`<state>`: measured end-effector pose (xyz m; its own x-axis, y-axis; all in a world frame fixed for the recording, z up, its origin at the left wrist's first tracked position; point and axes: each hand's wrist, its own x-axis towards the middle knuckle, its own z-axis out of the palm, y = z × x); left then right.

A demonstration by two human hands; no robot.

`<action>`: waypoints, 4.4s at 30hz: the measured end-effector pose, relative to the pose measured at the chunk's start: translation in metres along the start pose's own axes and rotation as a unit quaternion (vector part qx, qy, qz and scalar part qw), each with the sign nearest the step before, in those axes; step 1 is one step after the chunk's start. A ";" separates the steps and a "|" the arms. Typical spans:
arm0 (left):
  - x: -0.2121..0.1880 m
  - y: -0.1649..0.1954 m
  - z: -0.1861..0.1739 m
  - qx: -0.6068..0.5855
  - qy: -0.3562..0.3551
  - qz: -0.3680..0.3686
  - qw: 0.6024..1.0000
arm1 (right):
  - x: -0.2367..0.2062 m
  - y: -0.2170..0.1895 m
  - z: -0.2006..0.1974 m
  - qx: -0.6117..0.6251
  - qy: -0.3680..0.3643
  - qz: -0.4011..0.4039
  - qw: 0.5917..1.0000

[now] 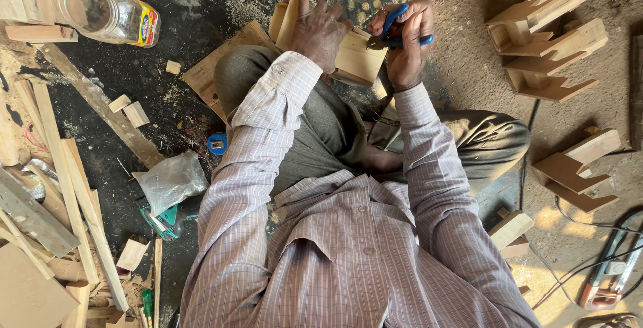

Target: The person sits on the workshop floor assembling small wooden box-shaped pieces. They hammer nails into the joints with a hammer, use pliers to pull or adjust nails, fit pieces together, and shape a joint with a small chisel.

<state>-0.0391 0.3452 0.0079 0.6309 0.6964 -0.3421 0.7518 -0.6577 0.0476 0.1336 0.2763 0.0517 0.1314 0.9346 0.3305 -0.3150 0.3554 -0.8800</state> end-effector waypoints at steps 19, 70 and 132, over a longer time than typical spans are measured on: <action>0.001 0.011 -0.010 -0.010 -0.059 0.042 0.997 | -0.001 0.012 -0.002 0.011 -0.009 0.035 0.999; -0.066 0.057 -0.061 -0.331 0.401 -0.111 0.847 | -0.093 -0.090 -0.033 0.220 0.215 0.106 0.946; -0.225 0.119 -0.079 -0.521 0.300 0.065 0.797 | -0.207 -0.231 0.013 0.021 -0.137 0.473 0.870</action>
<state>-0.0768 0.1327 0.1647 0.4591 0.8595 0.2245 0.2275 -0.3580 0.9056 0.1669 0.0008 0.1907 -0.4321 0.7755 -0.4604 -0.1950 -0.5787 -0.7919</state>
